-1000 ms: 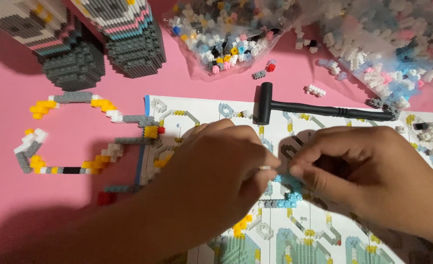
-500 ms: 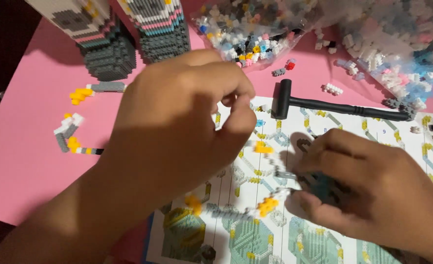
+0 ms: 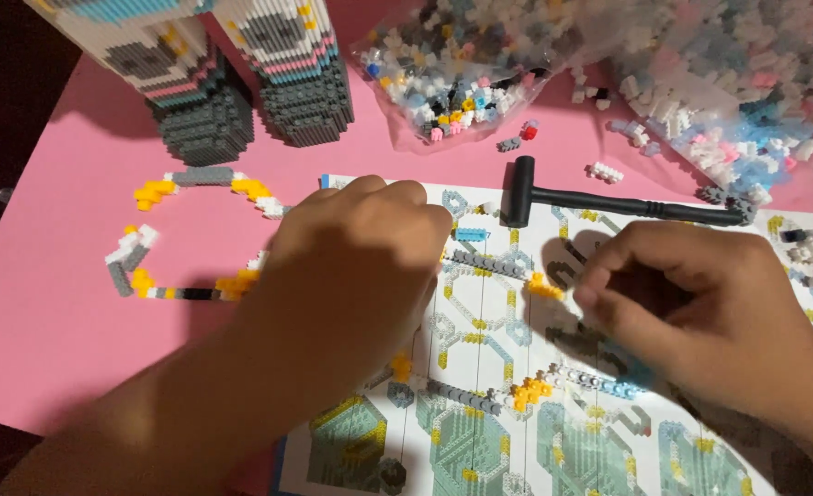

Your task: Assembling a flat component of a toy robot using small interlocking plastic blocks while following printed instructions.

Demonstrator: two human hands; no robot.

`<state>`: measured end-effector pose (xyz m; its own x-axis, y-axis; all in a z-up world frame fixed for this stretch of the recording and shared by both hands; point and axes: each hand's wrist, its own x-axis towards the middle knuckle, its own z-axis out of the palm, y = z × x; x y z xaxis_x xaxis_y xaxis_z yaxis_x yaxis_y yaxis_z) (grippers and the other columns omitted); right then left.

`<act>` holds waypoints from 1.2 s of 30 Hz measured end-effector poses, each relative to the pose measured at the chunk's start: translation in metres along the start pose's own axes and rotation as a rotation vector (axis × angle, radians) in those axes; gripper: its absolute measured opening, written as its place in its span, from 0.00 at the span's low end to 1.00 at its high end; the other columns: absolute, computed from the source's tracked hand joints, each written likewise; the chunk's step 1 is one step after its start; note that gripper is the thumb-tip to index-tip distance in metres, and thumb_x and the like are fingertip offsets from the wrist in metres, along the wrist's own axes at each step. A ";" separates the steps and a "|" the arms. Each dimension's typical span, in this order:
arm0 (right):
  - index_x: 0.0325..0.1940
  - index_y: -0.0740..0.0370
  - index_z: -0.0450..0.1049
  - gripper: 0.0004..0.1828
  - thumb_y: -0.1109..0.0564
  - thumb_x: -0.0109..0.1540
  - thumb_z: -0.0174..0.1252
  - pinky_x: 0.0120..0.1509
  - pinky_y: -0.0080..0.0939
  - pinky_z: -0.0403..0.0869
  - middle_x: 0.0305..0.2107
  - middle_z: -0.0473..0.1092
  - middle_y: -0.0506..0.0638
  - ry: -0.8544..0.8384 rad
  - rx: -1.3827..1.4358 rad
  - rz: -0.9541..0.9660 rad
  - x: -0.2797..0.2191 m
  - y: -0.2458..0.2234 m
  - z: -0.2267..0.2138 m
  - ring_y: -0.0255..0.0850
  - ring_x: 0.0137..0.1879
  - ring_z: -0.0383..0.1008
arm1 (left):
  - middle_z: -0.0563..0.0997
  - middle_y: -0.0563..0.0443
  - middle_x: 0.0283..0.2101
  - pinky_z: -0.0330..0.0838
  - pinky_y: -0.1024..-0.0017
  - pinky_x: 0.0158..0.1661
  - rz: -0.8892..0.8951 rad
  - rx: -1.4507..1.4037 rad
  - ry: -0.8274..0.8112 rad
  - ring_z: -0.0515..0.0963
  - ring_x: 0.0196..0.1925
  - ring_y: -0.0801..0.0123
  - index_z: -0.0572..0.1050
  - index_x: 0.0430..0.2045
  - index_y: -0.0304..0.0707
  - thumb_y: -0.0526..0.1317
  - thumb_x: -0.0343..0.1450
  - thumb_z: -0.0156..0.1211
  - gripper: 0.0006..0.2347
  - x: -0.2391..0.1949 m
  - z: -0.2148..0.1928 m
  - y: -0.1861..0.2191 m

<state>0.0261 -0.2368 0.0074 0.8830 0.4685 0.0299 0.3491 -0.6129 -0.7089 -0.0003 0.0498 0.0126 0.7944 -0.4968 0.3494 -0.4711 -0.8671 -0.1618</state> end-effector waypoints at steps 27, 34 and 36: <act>0.36 0.65 0.94 0.09 0.62 0.58 0.70 0.37 0.38 0.82 0.38 0.93 0.52 -0.201 0.488 0.255 0.016 -0.007 -0.013 0.35 0.40 0.88 | 0.84 0.64 0.30 0.71 0.61 0.32 -0.425 -0.785 -0.597 0.81 0.31 0.69 0.86 0.33 0.60 0.60 0.67 0.57 0.15 0.038 -0.031 0.030; 0.33 0.67 0.90 0.09 0.63 0.63 0.65 0.25 0.35 0.66 0.24 0.82 0.49 -0.248 0.528 0.082 0.016 -0.012 -0.009 0.33 0.24 0.67 | 0.85 0.65 0.31 0.71 0.64 0.37 -0.544 -0.798 -0.803 0.82 0.37 0.72 0.86 0.34 0.64 0.58 0.69 0.53 0.14 0.047 -0.036 0.032; 0.32 0.65 0.90 0.10 0.63 0.62 0.65 0.27 0.34 0.69 0.26 0.85 0.47 -0.228 0.475 0.072 0.017 -0.014 -0.008 0.32 0.25 0.69 | 0.85 0.66 0.32 0.71 0.66 0.37 -0.556 -0.790 -0.822 0.81 0.37 0.74 0.84 0.32 0.62 0.57 0.69 0.53 0.13 0.053 -0.041 0.033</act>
<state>0.0391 -0.2253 0.0234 0.7903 0.5948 -0.1471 0.0627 -0.3173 -0.9463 0.0102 -0.0036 0.0634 0.8269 -0.1955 -0.5272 0.1272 -0.8482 0.5141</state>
